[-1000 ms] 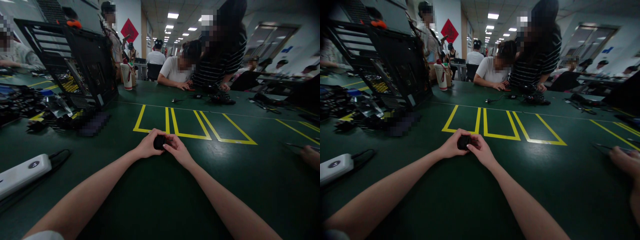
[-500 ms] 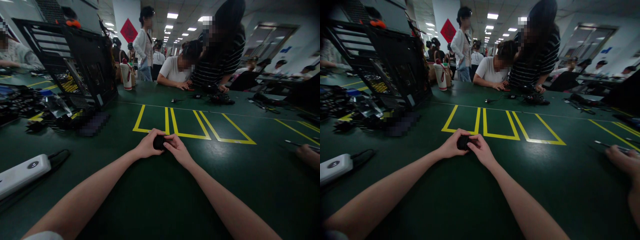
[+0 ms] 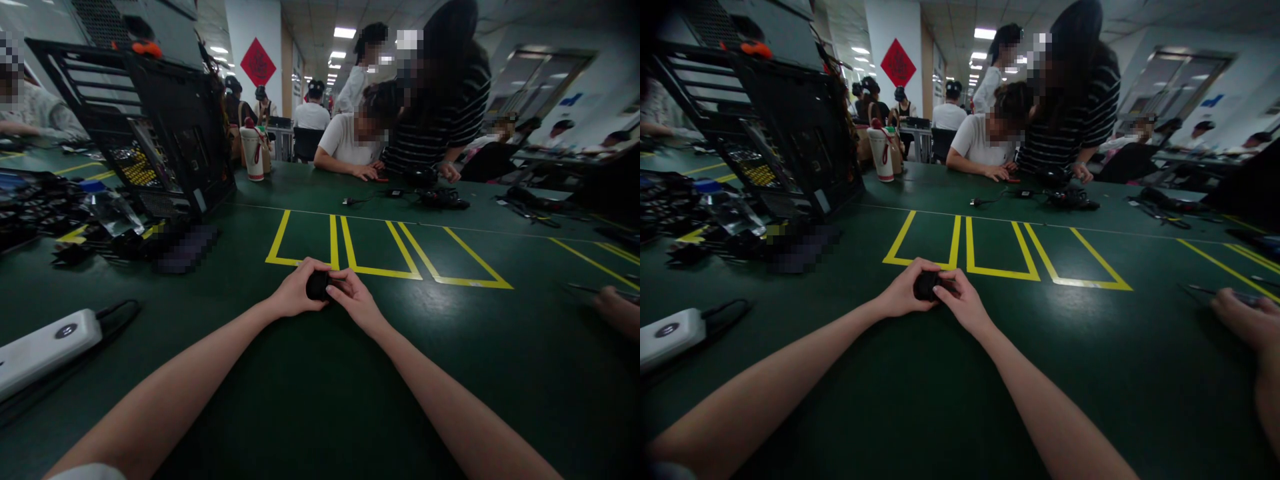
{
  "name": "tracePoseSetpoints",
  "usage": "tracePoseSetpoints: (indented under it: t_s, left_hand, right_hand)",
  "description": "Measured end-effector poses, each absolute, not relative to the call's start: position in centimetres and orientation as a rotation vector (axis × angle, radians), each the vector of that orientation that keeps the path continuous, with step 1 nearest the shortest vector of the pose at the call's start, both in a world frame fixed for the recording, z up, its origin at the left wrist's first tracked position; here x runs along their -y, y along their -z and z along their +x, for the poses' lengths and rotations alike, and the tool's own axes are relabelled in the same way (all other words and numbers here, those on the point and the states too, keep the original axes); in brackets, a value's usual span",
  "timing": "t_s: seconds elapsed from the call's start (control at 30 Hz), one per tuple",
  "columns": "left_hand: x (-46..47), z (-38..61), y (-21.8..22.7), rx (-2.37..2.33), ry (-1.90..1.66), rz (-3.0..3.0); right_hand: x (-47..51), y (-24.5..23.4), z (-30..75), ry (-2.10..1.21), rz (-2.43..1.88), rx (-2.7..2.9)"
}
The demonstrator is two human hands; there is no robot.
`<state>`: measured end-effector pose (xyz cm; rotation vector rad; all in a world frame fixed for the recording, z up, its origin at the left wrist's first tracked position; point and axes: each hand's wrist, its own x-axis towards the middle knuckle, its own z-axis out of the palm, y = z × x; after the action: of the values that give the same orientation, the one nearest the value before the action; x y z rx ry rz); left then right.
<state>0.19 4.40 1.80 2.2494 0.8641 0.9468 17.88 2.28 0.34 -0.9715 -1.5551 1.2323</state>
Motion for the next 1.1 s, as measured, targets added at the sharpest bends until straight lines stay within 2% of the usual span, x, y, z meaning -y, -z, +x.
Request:
tracePoseSetpoints:
  t_s: [1.1]
  left_hand:
    - [-4.27,0.26,-2.11,-0.883,-0.918,2.204]
  right_hand:
    - [-2.21,-0.57,17.78,-1.256,-1.003,1.578]
